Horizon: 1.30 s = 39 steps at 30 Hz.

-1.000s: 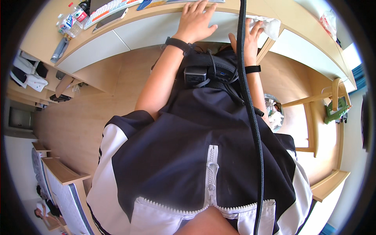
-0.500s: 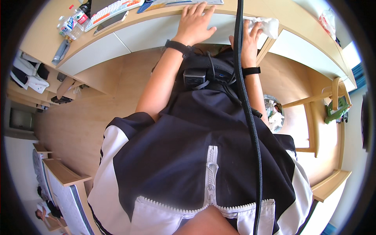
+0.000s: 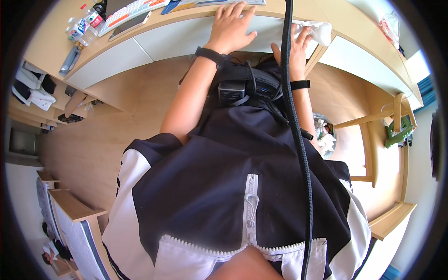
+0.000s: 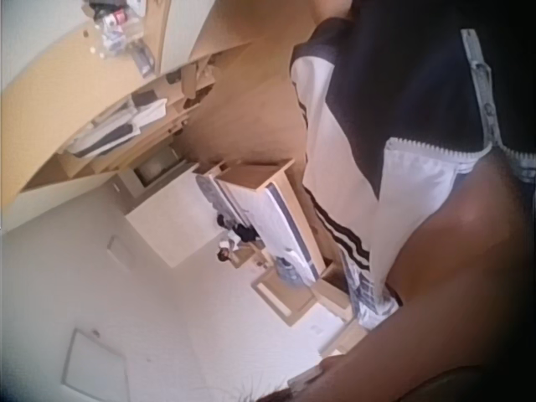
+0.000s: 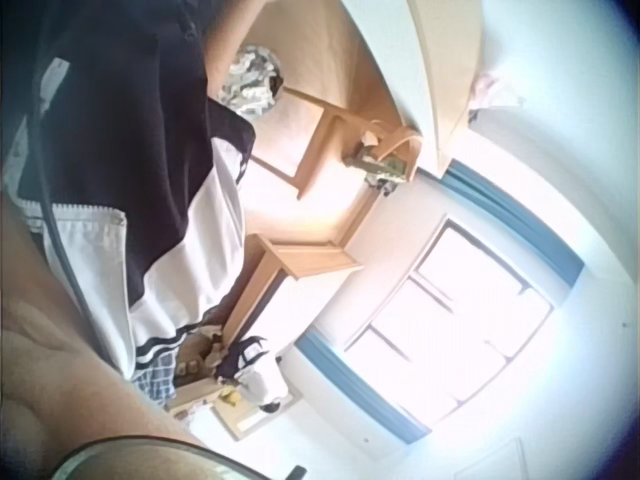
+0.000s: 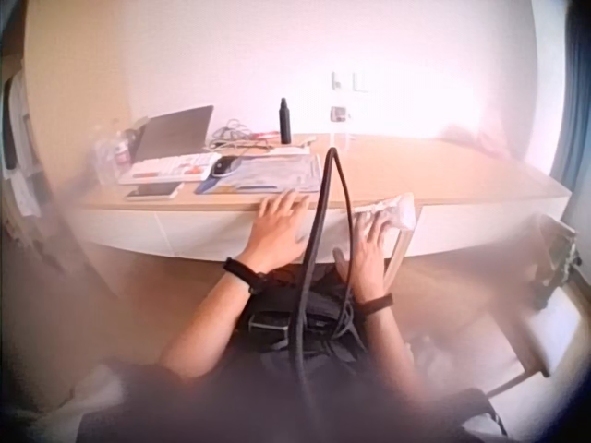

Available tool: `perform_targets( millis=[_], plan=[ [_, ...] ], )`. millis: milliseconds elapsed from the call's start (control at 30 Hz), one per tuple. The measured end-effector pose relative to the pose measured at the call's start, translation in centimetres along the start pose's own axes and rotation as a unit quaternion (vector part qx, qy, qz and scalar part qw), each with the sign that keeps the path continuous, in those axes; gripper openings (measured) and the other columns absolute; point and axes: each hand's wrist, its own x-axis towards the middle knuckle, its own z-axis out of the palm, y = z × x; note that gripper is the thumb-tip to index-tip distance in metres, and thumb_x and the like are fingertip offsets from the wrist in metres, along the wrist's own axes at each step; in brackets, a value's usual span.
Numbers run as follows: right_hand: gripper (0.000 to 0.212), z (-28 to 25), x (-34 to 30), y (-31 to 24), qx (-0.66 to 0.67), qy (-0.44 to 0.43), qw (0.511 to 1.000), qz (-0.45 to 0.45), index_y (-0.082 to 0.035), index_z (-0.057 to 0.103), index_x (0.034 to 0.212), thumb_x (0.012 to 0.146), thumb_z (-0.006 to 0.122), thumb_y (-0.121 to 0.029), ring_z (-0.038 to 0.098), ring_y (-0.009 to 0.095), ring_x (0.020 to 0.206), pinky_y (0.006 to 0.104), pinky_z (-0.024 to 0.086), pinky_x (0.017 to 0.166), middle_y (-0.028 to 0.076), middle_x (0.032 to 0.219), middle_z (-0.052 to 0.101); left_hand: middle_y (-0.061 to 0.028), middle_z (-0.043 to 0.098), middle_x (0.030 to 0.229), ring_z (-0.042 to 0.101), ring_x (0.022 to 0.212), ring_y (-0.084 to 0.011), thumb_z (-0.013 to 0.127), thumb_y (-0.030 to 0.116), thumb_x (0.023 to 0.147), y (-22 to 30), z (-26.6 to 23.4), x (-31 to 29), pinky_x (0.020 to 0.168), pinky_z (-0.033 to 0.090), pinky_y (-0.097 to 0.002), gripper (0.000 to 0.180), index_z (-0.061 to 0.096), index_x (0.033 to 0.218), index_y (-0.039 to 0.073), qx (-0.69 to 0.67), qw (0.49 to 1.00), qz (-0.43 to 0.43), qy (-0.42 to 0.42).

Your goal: Cleaning a desk surface and mousepad using a tissue.

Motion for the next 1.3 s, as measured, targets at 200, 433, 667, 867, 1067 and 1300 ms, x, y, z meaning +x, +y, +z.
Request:
perform_targets(
  millis=[200,433,667,867,1067,1300],
  plan=[
    [0.101,-0.4,-0.7,1.0,0.070,0.008,0.989,0.133,-0.017,0.023,0.164,0.082,0.077,-0.042,0.019,0.054,0.152,0.0690,0.035,0.111,0.030,0.169,0.013,-0.0194,0.050,0.148,0.041,0.141,-0.0368,0.073,0.030,0.083,0.3,-0.5,0.0,0.119,0.027,-0.0538,0.072,0.050,0.147,0.007,-0.001,1.000,-0.009,-0.024],
    [0.103,0.7,-0.7,2.2,0.079,0.055,0.991,0.095,0.003,0.023,0.157,0.081,0.079,-0.038,0.026,0.071,0.138,0.0604,0.033,0.116,0.049,0.155,0.018,-0.0190,0.049,0.149,0.040,0.143,-0.0360,0.073,0.031,0.083,0.1,0.2,0.1,0.120,0.026,-0.0534,0.072,0.050,0.148,0.007,0.005,1.000,-0.014,-0.020],
    [0.104,0.3,-0.1,0.3,-0.005,-0.018,0.999,0.033,0.001,0.026,0.157,0.080,0.083,-0.039,0.025,0.071,0.139,0.0611,0.037,0.114,0.049,0.156,0.016,-0.0191,0.049,0.149,0.039,0.143,-0.0356,0.073,0.033,0.084,-0.3,0.3,0.0,0.119,0.027,-0.0530,0.071,0.051,0.147,0.008,0.020,1.000,0.000,-0.007],
    [0.100,-0.1,-0.5,0.8,0.042,-0.011,0.997,0.062,-0.009,0.027,0.160,0.081,0.082,-0.038,0.024,0.065,0.145,0.0610,0.039,0.114,0.039,0.162,0.018,-0.0196,0.048,0.151,0.039,0.143,-0.0369,0.073,0.035,0.085,0.3,-0.3,0.1,0.120,0.026,-0.0537,0.073,0.050,0.148,0.008,-0.006,1.000,-0.014,-0.027],
    [0.099,0.0,-1.0,2.4,0.087,0.029,0.982,0.162,0.002,0.026,0.156,0.081,0.078,-0.037,0.026,0.063,0.145,0.0565,0.034,0.118,0.042,0.159,0.022,-0.0200,0.049,0.150,0.040,0.143,-0.0375,0.073,0.035,0.085,0.3,-0.2,0.0,0.120,0.026,-0.0537,0.073,0.050,0.149,0.007,0.004,1.000,-0.006,-0.023],
    [0.096,-0.6,-0.3,0.2,0.099,0.026,0.989,0.105,0.005,0.028,0.154,0.083,0.079,-0.035,0.025,0.069,0.140,0.0593,0.035,0.117,0.044,0.158,0.020,-0.0194,0.051,0.146,0.042,0.141,-0.0368,0.073,0.032,0.084,0.0,-0.2,0.3,0.119,0.028,-0.0520,0.069,0.053,0.146,0.007,-0.003,1.000,0.000,-0.004]
  ],
)
